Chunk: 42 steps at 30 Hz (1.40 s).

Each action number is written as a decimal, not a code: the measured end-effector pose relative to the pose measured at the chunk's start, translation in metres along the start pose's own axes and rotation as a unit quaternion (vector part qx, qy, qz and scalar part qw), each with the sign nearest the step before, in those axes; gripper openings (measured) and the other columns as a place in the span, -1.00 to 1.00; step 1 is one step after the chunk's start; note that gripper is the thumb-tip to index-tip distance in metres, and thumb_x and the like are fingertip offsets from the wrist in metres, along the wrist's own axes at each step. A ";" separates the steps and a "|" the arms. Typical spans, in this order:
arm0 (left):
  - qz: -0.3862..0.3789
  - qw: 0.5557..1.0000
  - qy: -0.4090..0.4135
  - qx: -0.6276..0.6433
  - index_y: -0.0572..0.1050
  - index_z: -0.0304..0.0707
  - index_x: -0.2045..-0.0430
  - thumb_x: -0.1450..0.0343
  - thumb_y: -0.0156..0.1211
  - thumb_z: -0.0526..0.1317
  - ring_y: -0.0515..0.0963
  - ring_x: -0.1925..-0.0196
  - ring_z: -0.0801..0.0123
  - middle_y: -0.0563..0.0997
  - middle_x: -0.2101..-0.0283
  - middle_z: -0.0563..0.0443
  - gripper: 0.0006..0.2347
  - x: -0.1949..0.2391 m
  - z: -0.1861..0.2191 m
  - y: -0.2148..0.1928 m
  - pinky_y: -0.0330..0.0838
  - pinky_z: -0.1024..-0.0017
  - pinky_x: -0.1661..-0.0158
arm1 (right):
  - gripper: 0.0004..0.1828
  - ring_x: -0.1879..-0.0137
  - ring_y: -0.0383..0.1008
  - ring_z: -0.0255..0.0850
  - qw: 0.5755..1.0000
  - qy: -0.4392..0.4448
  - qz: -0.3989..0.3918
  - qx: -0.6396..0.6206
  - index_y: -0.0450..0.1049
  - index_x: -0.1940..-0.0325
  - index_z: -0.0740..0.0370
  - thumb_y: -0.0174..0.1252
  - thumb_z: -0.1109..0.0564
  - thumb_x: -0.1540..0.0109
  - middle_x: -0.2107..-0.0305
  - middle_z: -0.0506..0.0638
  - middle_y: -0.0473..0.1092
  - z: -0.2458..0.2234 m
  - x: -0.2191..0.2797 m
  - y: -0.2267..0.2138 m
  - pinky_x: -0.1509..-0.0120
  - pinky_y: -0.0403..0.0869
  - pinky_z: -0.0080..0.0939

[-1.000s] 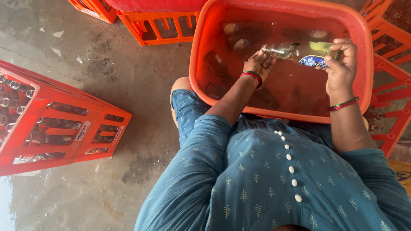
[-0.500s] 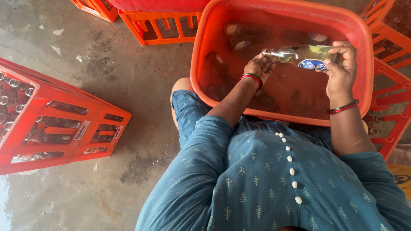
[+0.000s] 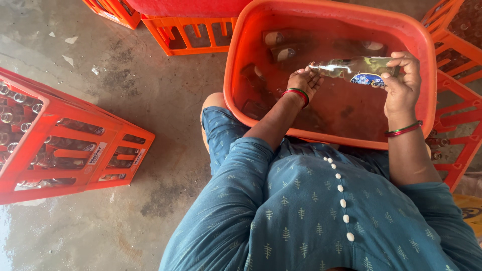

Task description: The person washes glass bottles by hand in a red tub filled with water. They repeatedly pick up bottles, rinse them, and place them into an orange crate.

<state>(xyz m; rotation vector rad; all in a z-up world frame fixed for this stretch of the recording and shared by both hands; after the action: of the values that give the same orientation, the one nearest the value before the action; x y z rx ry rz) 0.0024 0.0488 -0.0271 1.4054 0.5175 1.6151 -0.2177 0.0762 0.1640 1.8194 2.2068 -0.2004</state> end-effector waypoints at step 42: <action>-0.147 0.625 0.478 -0.599 0.48 -0.20 0.05 -0.42 0.21 -0.11 0.69 0.10 0.12 0.67 0.15 -0.16 -0.72 0.025 -0.020 0.116 0.59 0.24 0.15 | -0.37 0.07 0.60 -0.10 0.839 0.248 0.212 -0.436 0.45 -0.21 0.15 -0.23 -0.34 -0.42 0.01 0.05 0.53 0.147 0.026 -0.089 0.16 0.61 -0.13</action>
<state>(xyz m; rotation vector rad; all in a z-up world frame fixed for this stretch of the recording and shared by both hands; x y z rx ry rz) -0.0562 0.0160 0.0728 -0.5958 0.0893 1.7020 -0.2915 0.0426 0.0106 1.7944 1.5824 1.2742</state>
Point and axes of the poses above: each hand's wrist, its own x-axis away from the middle knuckle, its own y-axis out of the palm, z = x × y, the point moved 7 cm from there along -x, towards the middle knuckle
